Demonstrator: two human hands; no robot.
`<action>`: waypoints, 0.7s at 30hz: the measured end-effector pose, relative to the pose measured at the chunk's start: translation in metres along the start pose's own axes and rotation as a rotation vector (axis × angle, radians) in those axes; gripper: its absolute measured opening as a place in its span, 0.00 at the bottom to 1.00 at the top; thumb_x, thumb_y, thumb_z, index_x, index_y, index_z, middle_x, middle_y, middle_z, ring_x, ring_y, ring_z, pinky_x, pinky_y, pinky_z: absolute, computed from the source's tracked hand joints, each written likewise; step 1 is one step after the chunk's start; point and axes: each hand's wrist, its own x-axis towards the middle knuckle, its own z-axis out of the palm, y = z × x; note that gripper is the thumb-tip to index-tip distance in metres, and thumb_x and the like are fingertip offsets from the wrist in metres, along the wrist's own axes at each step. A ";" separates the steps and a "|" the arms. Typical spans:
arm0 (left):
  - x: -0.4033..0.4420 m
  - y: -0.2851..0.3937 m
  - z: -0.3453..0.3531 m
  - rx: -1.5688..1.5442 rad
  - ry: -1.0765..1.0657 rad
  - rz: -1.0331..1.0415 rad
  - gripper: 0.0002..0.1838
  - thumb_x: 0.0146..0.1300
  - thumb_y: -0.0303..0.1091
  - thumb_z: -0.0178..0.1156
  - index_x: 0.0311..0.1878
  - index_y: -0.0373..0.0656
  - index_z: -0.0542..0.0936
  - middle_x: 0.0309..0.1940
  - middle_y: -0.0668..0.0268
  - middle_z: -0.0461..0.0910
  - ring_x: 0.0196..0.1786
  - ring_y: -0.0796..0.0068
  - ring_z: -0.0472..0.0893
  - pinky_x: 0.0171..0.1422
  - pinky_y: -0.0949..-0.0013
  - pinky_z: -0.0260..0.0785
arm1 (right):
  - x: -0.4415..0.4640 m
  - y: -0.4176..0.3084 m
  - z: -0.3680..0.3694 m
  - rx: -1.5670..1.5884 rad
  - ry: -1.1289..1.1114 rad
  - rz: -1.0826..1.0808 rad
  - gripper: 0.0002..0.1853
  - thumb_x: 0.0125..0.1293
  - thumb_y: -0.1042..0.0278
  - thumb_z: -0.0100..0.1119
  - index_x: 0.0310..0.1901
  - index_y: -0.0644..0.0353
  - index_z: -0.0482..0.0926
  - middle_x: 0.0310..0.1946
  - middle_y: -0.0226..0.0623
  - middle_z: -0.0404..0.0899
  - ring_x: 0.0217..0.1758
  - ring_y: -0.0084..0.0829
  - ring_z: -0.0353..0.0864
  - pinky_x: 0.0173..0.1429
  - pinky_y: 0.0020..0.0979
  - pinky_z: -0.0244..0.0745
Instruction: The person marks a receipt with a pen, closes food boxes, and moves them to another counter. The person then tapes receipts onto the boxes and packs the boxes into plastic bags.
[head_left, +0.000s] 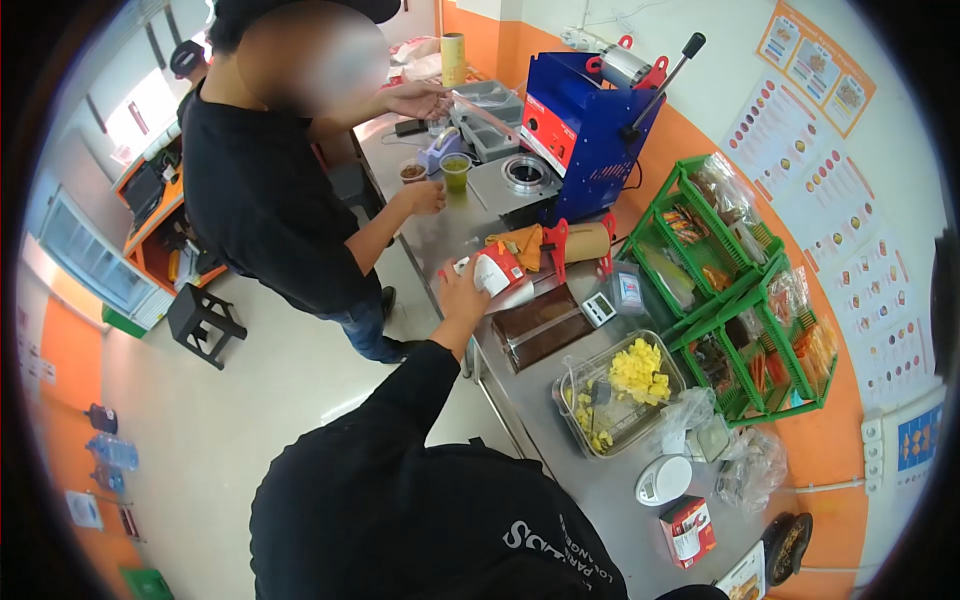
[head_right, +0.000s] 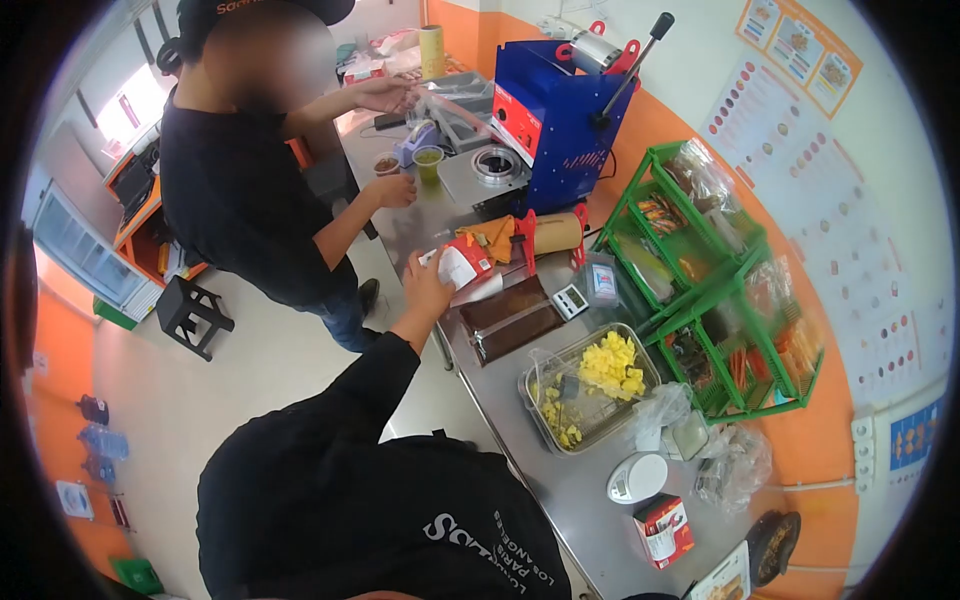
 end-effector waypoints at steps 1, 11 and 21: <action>0.000 0.004 -0.004 0.001 0.004 0.003 0.42 0.48 0.36 0.70 0.72 0.59 0.72 0.71 0.48 0.60 0.70 0.41 0.66 0.75 0.47 0.59 | -0.001 0.000 0.001 0.002 0.001 -0.001 0.46 0.58 0.64 0.72 0.72 0.65 0.52 0.71 0.59 0.59 0.74 0.57 0.63 0.72 0.51 0.66; 0.004 -0.006 0.027 0.327 -0.285 0.094 0.38 0.63 0.61 0.59 0.76 0.63 0.64 0.83 0.49 0.36 0.82 0.31 0.34 0.78 0.24 0.25 | 0.001 0.004 -0.002 0.002 -0.004 0.011 0.42 0.59 0.65 0.70 0.70 0.65 0.57 0.69 0.57 0.63 0.72 0.56 0.65 0.71 0.50 0.67; 0.039 -0.001 0.014 0.459 -0.457 0.099 0.48 0.46 0.59 0.75 0.71 0.61 0.65 0.78 0.46 0.52 0.80 0.35 0.49 0.69 0.12 0.38 | 0.005 0.006 0.000 0.010 0.005 0.019 0.37 0.60 0.66 0.69 0.67 0.65 0.61 0.67 0.56 0.66 0.70 0.55 0.67 0.70 0.48 0.68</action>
